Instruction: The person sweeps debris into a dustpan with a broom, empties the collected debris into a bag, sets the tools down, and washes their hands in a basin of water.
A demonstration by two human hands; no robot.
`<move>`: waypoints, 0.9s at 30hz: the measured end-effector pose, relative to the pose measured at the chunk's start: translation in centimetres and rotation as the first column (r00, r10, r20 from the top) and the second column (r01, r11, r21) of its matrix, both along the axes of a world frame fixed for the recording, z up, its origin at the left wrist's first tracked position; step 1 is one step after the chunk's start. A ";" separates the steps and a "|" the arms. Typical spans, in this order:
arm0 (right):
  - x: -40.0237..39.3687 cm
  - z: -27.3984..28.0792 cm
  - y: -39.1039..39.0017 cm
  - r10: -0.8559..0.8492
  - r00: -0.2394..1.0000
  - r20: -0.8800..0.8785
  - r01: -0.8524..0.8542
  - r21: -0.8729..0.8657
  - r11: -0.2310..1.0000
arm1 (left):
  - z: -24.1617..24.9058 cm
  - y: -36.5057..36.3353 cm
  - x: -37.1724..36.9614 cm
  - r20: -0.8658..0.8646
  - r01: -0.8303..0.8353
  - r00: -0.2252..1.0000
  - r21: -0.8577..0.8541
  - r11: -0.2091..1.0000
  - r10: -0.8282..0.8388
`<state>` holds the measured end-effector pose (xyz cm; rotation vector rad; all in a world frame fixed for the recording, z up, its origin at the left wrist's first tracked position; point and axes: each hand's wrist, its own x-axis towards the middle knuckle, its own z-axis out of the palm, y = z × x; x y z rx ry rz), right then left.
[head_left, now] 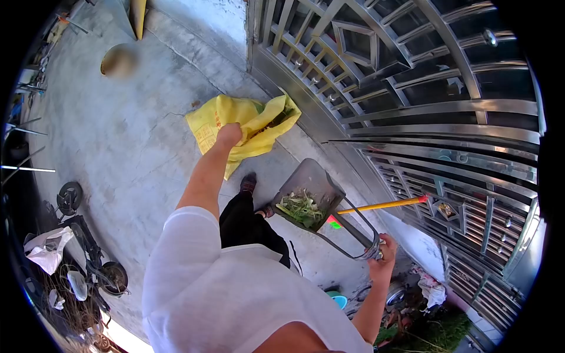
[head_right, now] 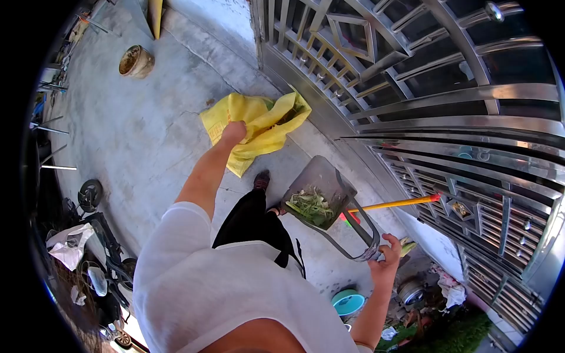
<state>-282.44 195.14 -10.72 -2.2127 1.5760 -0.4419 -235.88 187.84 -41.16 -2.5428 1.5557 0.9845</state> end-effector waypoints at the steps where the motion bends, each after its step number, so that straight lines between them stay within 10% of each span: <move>1: -0.5 0.0 0.3 0.004 1.000 0.006 -0.004 -0.004 1.000 | 1.0 0.7 -0.1 0.006 -0.004 1.000 -0.004 1.000 0.004; 3: -0.5 0.0 1.1 -0.458 0.725 0.515 0.191 0.488 0.851 | 3.6 3.0 0.0 -0.116 -0.199 0.977 -0.223 0.954 0.177; 9: -3.0 2.3 -0.6 -0.186 0.548 0.816 0.039 0.198 0.980 | 4.0 9.1 -0.6 -0.585 -0.671 0.693 -0.309 0.674 0.422; 16: 2.3 7.2 -0.7 -0.068 0.400 0.914 0.162 0.002 0.987 | 3.2 12.6 -1.4 -0.738 -0.666 0.598 -0.241 0.706 0.312; 23: 13.2 5.8 2.4 0.033 0.519 0.854 0.135 -0.121 0.983 | 2.2 9.9 0.0 -0.782 -0.644 0.575 -0.253 0.722 0.239; 27: 19.7 4.7 5.3 -0.094 0.876 0.473 0.087 0.036 0.996 | 1.3 7.5 1.6 -0.752 -0.567 0.617 -0.220 0.794 0.232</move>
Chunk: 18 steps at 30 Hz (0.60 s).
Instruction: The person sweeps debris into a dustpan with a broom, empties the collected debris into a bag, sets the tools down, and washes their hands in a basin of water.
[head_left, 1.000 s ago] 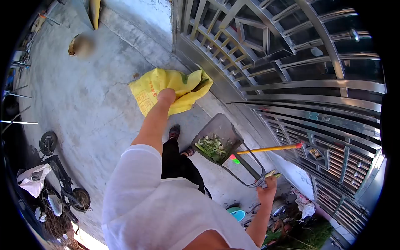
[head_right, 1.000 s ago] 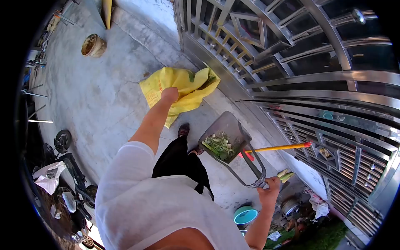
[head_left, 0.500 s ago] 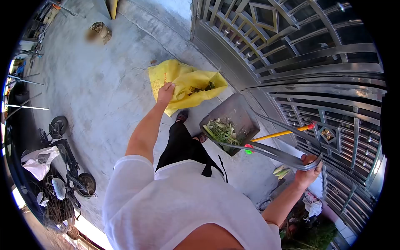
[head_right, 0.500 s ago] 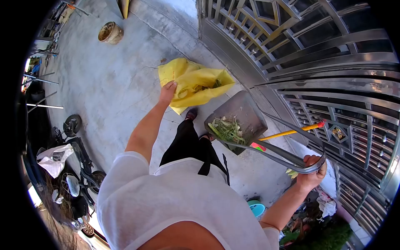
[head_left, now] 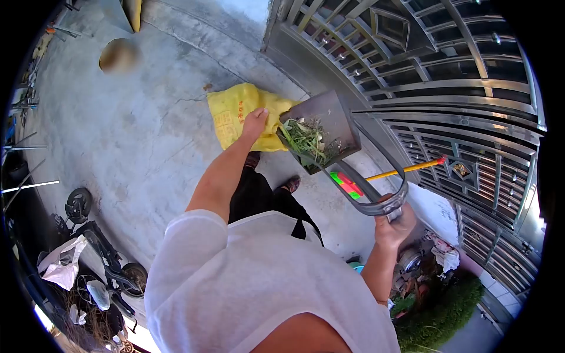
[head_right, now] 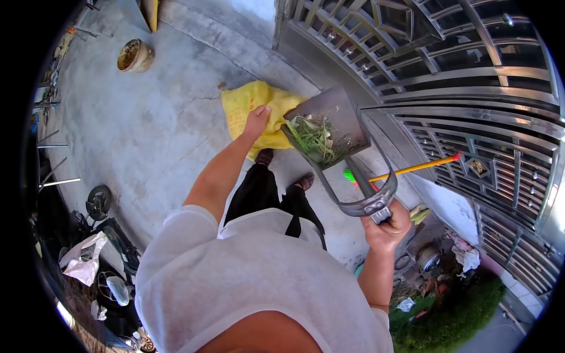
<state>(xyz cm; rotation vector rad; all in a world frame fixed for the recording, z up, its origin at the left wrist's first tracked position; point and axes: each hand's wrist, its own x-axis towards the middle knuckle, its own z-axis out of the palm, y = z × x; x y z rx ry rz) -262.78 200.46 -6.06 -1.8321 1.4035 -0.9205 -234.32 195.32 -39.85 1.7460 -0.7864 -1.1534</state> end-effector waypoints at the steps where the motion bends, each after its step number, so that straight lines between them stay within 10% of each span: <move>1: 1.3 -0.3 0.0 0.078 0.996 -0.032 -0.078 0.003 0.997 | -0.7 -0.5 0.0 -0.026 -0.030 0.999 -0.055 0.998 0.029; 8: 5.5 0.3 -1.9 0.354 0.932 0.075 -0.358 0.318 0.878 | -2.0 -1.7 2.3 -0.040 -0.125 0.992 -0.045 0.991 0.123; 14: 8.1 -0.8 -3.4 0.124 0.982 0.144 -0.166 0.324 0.932 | -1.6 -0.7 4.0 -0.026 -0.005 1.000 0.008 1.000 0.005; 18: 12.8 1.2 -1.5 0.683 0.726 -0.077 -0.657 0.214 0.723 | -1.1 0.2 4.0 0.001 0.020 1.000 -0.046 0.999 -0.020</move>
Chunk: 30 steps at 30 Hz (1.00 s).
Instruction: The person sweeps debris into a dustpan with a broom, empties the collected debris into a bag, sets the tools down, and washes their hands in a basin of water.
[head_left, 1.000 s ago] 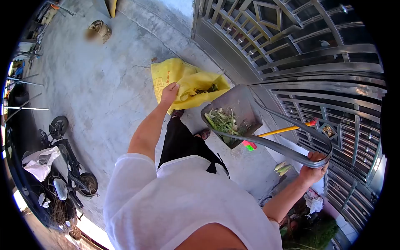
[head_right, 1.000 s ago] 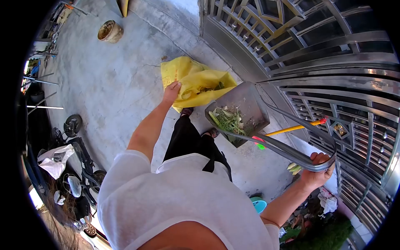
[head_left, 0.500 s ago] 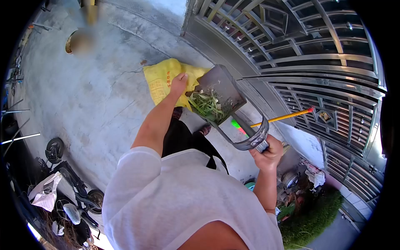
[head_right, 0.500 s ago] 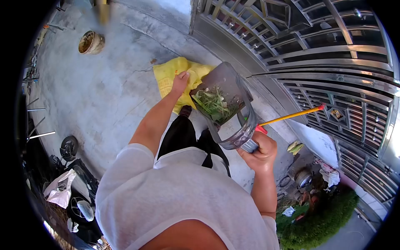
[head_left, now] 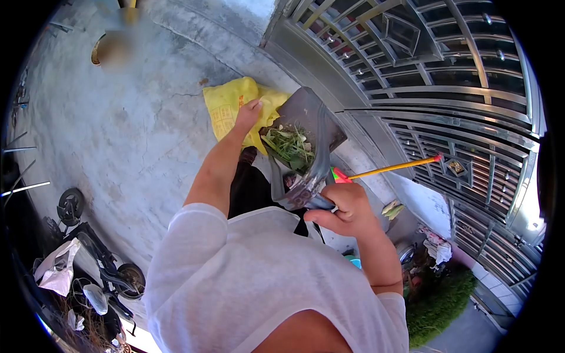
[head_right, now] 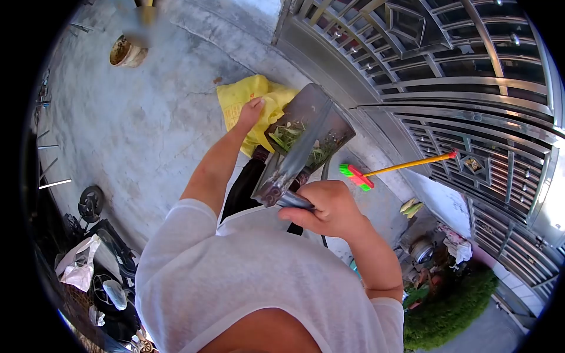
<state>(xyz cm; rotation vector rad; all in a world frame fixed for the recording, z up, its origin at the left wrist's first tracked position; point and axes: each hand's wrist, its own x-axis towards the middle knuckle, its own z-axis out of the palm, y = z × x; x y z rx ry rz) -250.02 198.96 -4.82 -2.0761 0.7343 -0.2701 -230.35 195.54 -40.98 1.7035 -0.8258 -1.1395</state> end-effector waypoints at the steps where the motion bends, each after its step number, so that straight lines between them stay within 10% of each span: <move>1: 0.0 0.0 0.0 0.003 1.000 -0.024 -0.004 -0.028 1.000 | -0.1 0.1 -0.1 0.002 0.002 1.000 -0.013 1.000 -0.002; 30: 6.5 -1.3 -6.8 -0.206 0.922 -0.327 0.169 -0.139 0.976 | -2.5 -0.5 1.0 -0.025 0.039 0.999 -0.008 0.999 -0.040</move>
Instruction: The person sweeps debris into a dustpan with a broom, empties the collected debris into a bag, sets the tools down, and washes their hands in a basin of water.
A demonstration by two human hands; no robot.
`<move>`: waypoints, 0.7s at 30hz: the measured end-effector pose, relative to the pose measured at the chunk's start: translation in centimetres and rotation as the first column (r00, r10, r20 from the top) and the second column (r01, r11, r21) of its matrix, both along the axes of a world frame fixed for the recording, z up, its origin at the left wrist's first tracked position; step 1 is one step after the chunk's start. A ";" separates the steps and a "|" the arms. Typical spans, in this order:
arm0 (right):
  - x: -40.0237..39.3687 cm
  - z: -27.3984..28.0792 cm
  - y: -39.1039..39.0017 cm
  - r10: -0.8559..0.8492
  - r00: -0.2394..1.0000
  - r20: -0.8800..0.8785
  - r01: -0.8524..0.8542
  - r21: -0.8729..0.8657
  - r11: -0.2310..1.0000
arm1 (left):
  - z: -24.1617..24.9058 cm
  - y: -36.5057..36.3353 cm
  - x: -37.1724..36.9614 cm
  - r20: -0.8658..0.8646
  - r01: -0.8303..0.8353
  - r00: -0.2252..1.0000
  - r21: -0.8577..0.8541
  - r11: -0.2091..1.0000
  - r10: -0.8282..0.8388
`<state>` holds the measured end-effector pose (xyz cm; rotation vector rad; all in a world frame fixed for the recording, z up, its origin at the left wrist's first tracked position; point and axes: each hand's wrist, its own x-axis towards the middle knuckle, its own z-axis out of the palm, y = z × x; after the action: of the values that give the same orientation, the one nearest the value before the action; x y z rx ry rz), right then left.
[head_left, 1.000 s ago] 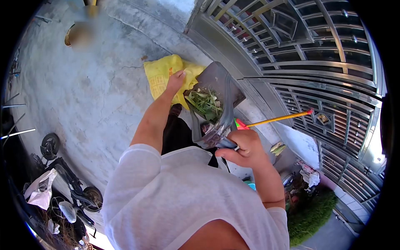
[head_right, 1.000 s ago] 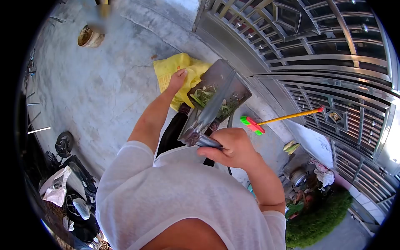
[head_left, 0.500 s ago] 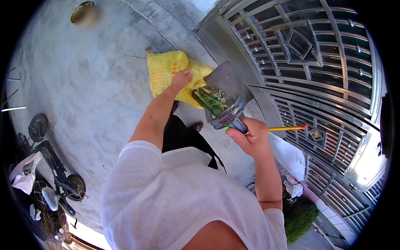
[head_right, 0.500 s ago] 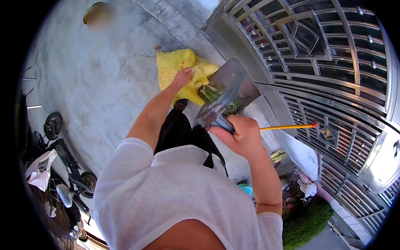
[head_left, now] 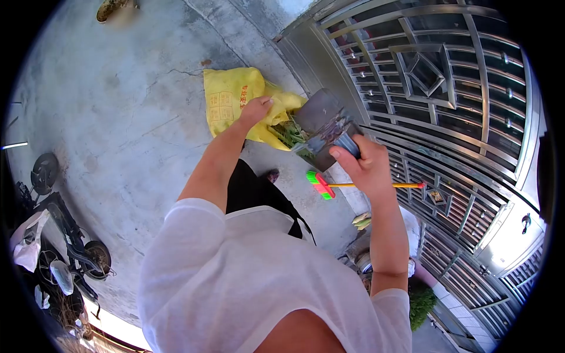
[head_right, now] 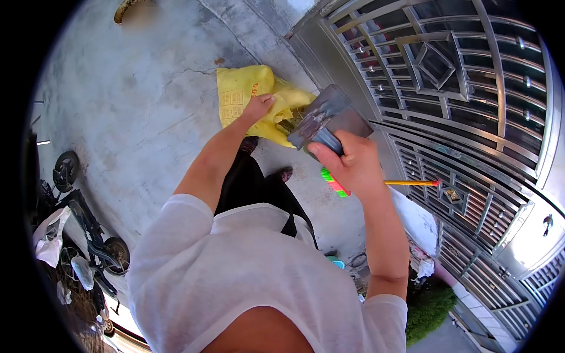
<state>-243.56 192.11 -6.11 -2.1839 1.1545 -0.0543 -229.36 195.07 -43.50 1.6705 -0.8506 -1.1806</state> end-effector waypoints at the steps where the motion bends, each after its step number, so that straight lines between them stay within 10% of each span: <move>1: 0.6 0.6 0.6 0.128 0.991 0.032 -0.125 -0.085 0.988 | 0.9 0.0 0.3 0.004 0.019 1.000 0.008 1.000 -0.019; 21: -1.1 2.5 -1.3 0.039 0.999 0.029 -0.037 -0.093 0.995 | 2.0 2.2 3.2 -0.064 0.019 0.998 0.094 0.995 -0.013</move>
<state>-244.64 190.79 -3.65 -2.2774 1.1130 -0.1270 -226.12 197.25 -41.54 1.6954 -0.7805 -1.2960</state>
